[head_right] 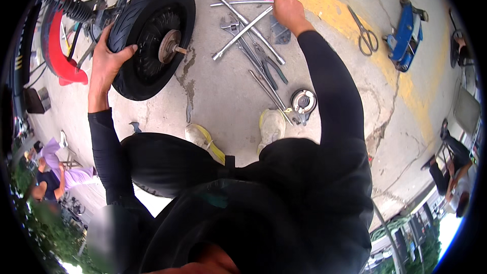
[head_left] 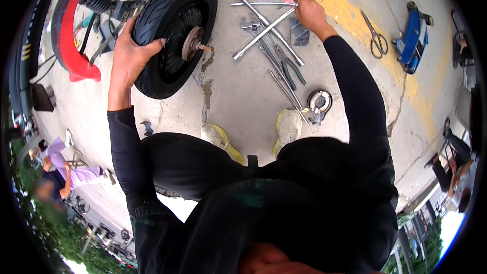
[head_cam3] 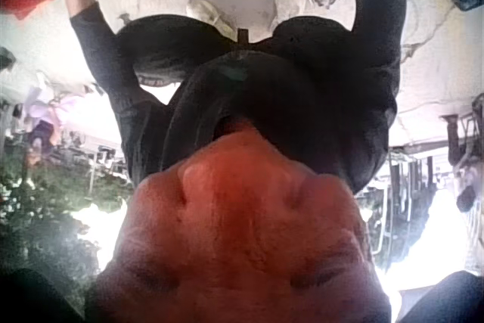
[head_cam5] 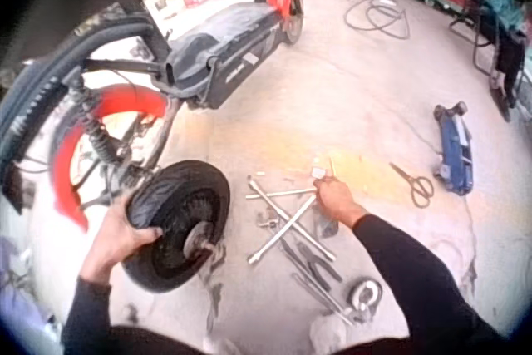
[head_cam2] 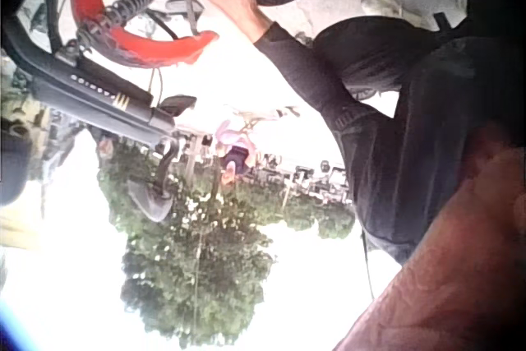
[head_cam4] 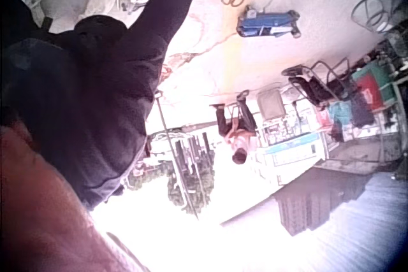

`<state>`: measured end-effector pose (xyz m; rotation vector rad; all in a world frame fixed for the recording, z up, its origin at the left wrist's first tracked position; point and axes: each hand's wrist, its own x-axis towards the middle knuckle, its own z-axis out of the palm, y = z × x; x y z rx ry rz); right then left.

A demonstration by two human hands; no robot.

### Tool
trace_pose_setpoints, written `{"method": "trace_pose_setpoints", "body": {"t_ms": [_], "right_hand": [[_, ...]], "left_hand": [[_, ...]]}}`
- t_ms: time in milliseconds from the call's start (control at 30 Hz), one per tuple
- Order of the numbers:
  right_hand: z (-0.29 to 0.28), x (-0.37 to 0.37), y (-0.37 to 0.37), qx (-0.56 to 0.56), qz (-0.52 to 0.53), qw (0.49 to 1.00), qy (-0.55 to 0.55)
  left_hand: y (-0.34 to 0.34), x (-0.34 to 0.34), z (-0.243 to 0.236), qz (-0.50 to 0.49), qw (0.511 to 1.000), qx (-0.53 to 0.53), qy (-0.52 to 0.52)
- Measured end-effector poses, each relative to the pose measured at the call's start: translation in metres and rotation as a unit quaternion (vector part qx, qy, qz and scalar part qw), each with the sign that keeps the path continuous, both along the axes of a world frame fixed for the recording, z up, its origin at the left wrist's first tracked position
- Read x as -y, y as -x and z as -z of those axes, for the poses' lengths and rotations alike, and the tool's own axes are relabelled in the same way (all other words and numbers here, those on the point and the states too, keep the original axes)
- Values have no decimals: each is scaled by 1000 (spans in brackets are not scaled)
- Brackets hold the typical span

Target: The person sits on the ground and assembles a motorcycle wheel by fitting a tire onto a rim, then uses a wrench to tighten the central axle nut. The person handles the tire, rim, and axle components and secures the assembly with a tool.

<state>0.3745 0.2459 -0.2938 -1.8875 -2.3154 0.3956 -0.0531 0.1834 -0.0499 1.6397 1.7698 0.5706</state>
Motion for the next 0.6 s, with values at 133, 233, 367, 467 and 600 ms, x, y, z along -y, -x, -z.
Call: {"method": "trace_pose_setpoints", "body": {"t_ms": [133, 233, 367, 467, 600], "right_hand": [[16, 39, 32, 1, -193, 974, -115], [24, 48, 58, 83, -214, 971, -60], [22, 27, 48, 119, -270, 953, -76], [25, 25, 28, 118, -251, 954, -113], [16, 31, -10, 98, -242, 962, -76]], "left_hand": [[12, 21, -4, -7, 999, -48, -5], [23, 43, -4, -28, 999, -38, 9], [14, 57, -7, -39, 998, -39, 25], [4, 60, 3, -25, 999, -26, -6], [10, 61, 4, -21, 998, -53, -14]]}}
